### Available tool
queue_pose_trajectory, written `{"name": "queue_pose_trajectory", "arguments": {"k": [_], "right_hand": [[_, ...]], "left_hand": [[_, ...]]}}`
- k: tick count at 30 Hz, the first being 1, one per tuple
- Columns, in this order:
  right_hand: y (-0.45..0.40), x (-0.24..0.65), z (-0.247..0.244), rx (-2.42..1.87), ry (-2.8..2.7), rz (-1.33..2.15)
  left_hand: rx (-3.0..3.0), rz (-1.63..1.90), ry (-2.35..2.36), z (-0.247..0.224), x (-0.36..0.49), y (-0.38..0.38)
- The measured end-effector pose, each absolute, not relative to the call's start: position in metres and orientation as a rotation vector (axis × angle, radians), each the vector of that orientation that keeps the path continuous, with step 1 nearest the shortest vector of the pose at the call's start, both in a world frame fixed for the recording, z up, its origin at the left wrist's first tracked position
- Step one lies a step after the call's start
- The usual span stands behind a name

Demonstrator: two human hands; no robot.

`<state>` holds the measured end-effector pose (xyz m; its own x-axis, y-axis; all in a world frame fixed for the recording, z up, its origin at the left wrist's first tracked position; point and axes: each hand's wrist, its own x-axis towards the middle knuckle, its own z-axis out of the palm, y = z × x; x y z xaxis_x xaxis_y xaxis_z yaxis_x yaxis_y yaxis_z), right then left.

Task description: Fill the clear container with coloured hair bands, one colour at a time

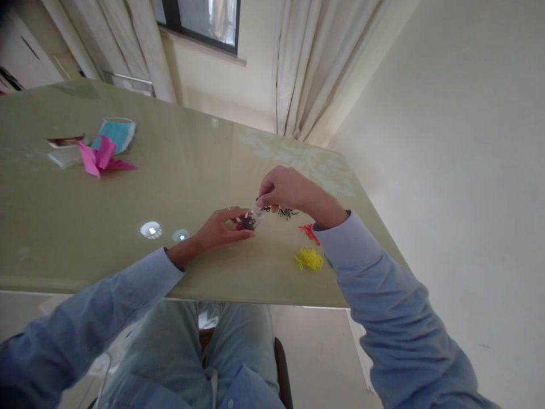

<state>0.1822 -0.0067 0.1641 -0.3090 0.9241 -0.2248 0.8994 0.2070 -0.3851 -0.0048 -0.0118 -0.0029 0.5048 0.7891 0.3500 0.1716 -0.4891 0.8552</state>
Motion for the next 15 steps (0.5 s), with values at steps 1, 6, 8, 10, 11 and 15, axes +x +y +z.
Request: {"name": "queue_pose_trajectory", "arguments": {"k": [1,6,8,10,11,15], "right_hand": [[-0.0071,0.1823,0.1644,-1.811,-2.402,0.712],[-0.0093,0.1864,0.1660,-1.786,-2.391,0.750],[-0.0097,0.1883,0.1661,-1.752,-2.404,0.754],[-0.0099,0.1893,0.1657,-1.730,-2.412,0.761],[-0.0099,0.1894,0.1654,-1.728,-2.408,0.765],[-0.0095,0.1888,0.1635,-1.723,-2.391,0.741]], "left_hand": [[1.944,0.982,0.788,-0.0031,-0.0046,-0.0117],[1.911,0.976,0.777,-0.0027,-0.0040,-0.0110],[1.894,0.972,0.777,-0.0022,-0.0042,-0.0109],[1.889,0.968,0.779,-0.0020,-0.0044,-0.0109],[1.889,0.970,0.780,-0.0020,-0.0045,-0.0110],[1.887,0.977,0.766,-0.0020,-0.0044,-0.0111]]}}
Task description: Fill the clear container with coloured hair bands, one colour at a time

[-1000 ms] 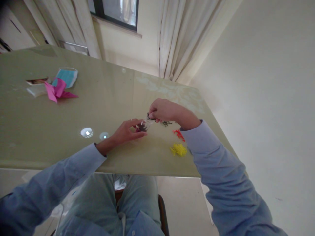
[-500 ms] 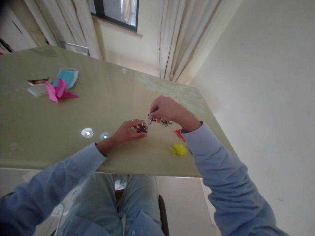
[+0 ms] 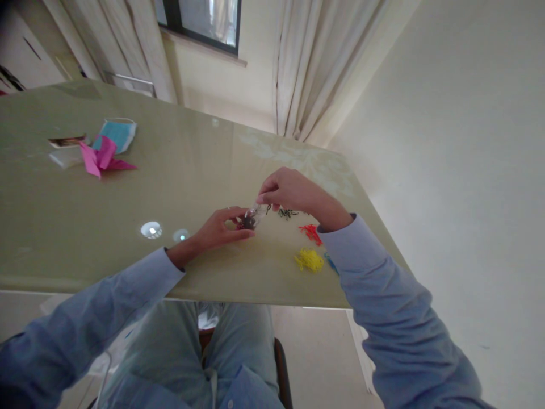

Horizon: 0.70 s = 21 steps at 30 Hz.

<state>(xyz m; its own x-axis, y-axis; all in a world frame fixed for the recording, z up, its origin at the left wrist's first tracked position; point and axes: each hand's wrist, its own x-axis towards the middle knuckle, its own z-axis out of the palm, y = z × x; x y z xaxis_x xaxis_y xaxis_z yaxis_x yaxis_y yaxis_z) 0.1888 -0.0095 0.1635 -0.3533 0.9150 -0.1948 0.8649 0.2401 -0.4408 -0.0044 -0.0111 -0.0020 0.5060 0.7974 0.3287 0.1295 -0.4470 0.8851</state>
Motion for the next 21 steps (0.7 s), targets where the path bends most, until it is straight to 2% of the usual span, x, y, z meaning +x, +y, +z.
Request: {"name": "queue_pose_trajectory", "arguments": {"k": [21], "right_hand": [[-0.020,0.208,0.142,-1.555,-2.040,0.731]], "left_hand": [[1.866,1.007,0.769,-0.002,-0.005,-0.009]]}}
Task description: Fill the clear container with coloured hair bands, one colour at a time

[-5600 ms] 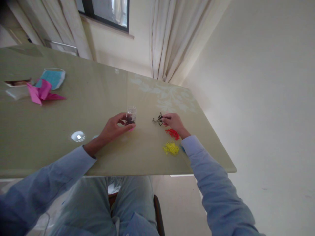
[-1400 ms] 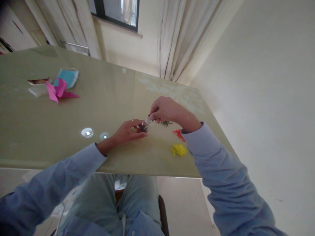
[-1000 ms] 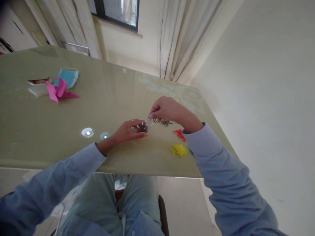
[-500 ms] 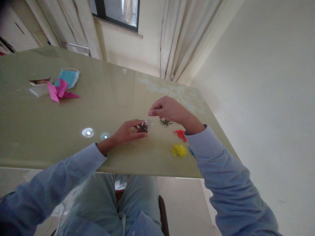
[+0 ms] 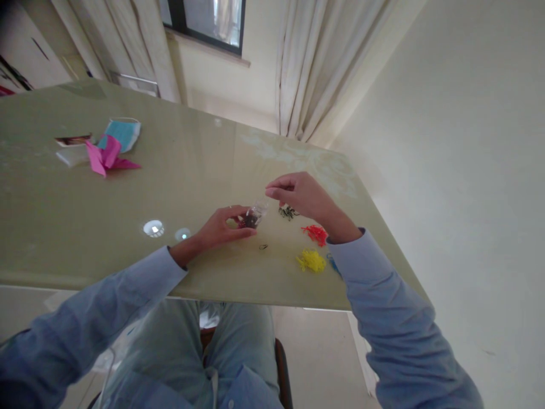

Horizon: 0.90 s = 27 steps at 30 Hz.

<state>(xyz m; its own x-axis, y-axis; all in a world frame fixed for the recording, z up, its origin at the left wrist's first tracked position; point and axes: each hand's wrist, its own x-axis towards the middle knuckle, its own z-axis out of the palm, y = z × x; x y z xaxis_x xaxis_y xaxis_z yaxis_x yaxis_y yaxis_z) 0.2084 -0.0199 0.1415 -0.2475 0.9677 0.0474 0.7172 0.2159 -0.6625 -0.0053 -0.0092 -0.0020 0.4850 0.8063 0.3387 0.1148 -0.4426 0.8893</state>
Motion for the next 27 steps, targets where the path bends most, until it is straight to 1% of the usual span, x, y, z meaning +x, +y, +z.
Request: {"name": "queue_pose_trajectory", "arguments": {"k": [4,10,15,22,27], "right_hand": [[-0.030,0.221,0.130,-1.613,-2.114,0.615],[-0.048,0.212,0.079,-1.677,-2.648,0.498],[-0.053,0.204,0.052,-1.640,-2.809,0.543],[-0.063,0.214,0.041,-1.568,-2.779,0.559],[-0.061,0.223,0.070,-1.595,-2.302,0.548]], "left_hand": [[1.850,1.034,0.782,-0.001,-0.005,-0.008],[1.850,1.058,0.842,-0.001,-0.006,-0.007],[1.848,1.071,0.867,-0.002,-0.006,-0.006],[1.853,1.091,0.867,-0.002,-0.006,-0.006],[1.942,1.091,0.880,-0.005,-0.009,-0.004]]}}
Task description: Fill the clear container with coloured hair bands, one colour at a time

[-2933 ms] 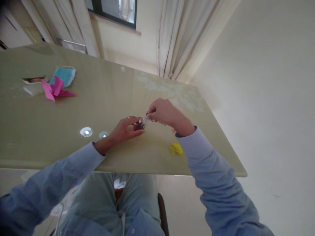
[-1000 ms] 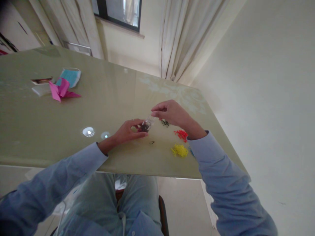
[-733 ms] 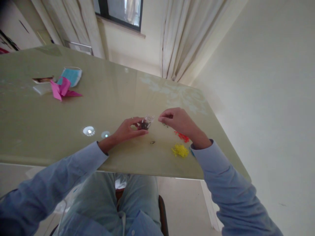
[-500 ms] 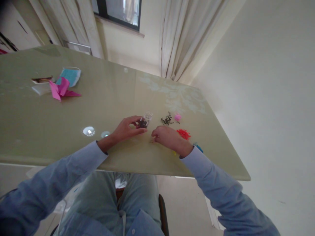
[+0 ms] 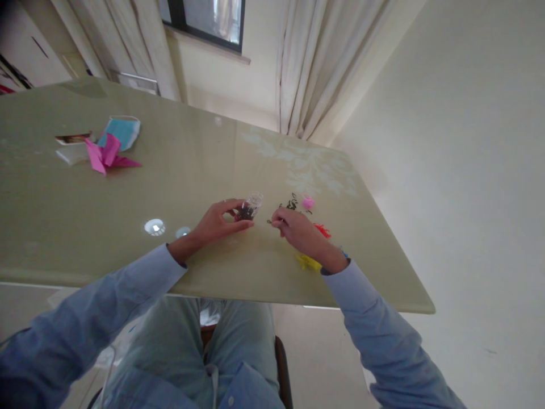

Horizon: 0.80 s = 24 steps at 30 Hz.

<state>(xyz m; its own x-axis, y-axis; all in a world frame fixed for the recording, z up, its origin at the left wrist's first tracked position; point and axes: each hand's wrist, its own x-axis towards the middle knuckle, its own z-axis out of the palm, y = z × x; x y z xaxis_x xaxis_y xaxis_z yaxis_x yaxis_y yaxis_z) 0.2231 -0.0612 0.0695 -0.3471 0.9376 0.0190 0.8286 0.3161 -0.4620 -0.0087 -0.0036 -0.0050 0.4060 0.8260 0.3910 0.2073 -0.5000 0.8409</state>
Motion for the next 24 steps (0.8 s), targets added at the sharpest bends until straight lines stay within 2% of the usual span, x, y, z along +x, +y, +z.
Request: {"name": "queue_pose_trajectory", "arguments": {"k": [3,6,10,14,17,24], "right_hand": [[-0.059,0.221,0.095,-1.541,-2.073,0.389],[-0.057,0.211,0.112,-1.466,-2.179,0.229],[-0.052,0.198,0.115,-1.402,-2.401,0.123],[-0.049,0.197,0.113,-1.415,-2.325,0.102],[-0.053,0.202,0.109,-1.435,-2.142,0.197],[-0.074,0.190,0.066,-1.364,-1.793,0.699]], "left_hand": [[2.103,1.083,0.910,-0.007,-0.010,-0.002],[2.230,1.050,0.913,-0.006,-0.010,-0.002],[2.275,1.014,0.915,-0.003,-0.011,-0.003],[2.241,1.027,0.898,-0.004,-0.011,-0.003],[2.179,1.075,0.875,-0.006,-0.010,-0.003],[2.020,1.107,0.782,0.003,-0.010,-0.012]]}}
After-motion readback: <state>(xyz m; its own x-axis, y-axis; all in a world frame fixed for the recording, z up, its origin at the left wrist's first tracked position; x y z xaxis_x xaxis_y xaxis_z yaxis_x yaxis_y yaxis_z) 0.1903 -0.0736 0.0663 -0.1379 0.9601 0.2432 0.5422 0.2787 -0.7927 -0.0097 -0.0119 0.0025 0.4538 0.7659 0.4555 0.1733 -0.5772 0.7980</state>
